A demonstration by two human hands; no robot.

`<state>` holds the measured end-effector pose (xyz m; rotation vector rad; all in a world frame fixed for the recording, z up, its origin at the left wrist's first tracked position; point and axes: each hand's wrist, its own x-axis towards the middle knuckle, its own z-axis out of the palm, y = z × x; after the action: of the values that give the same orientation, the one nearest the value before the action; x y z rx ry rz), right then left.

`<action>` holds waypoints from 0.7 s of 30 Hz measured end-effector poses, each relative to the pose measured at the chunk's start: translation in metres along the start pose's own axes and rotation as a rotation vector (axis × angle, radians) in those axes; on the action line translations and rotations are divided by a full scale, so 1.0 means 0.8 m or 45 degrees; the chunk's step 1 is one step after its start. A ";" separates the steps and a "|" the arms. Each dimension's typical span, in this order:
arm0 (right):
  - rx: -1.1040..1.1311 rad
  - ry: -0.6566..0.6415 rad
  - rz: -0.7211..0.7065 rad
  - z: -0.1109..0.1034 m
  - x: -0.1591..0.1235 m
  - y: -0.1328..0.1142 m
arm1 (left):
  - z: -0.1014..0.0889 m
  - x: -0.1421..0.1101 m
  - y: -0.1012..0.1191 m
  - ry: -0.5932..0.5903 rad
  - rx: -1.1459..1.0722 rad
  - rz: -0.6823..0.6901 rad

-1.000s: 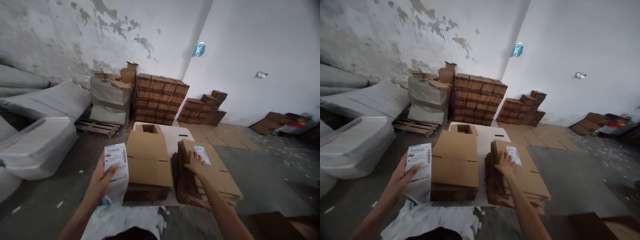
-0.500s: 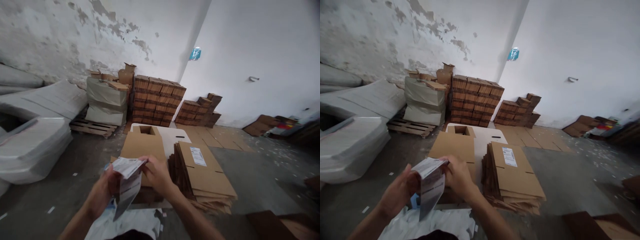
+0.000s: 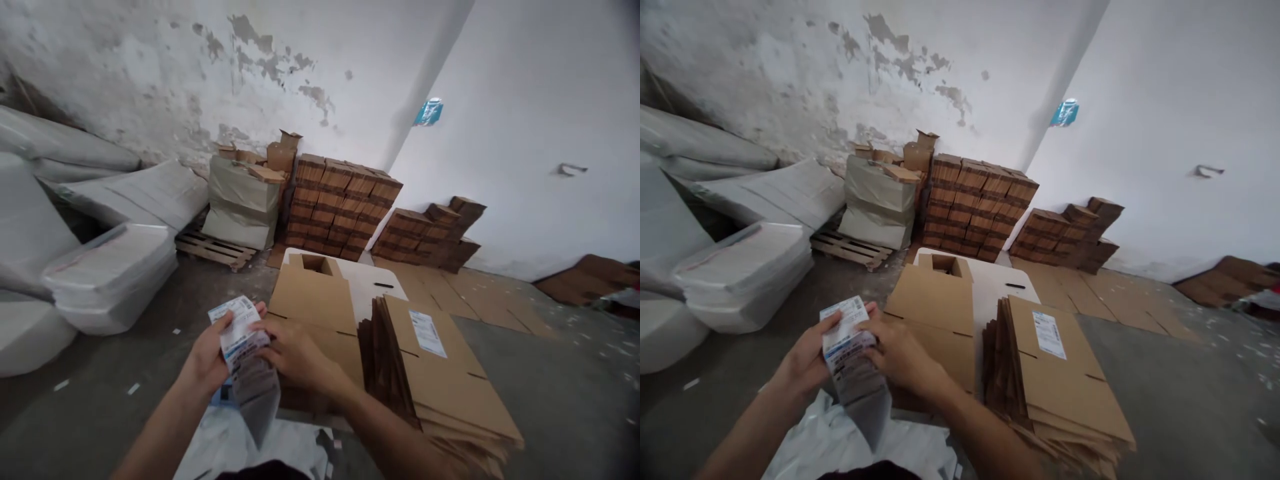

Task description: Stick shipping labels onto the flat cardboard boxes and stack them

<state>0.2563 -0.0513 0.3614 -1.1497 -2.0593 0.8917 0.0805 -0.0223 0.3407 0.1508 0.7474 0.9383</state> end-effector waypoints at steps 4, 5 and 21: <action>-0.086 0.247 0.003 -0.008 -0.004 -0.007 | -0.019 0.008 0.006 0.107 -0.005 0.106; -0.066 0.260 0.011 -0.016 -0.005 -0.008 | -0.023 0.009 0.007 0.135 -0.008 0.139; 0.170 0.832 0.092 -0.081 0.016 0.026 | -0.045 0.039 0.012 0.342 -0.104 0.350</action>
<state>0.3102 -0.0150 0.3859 -1.2420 -1.4158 0.5685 0.0624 0.0005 0.3017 0.0559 0.9496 1.2657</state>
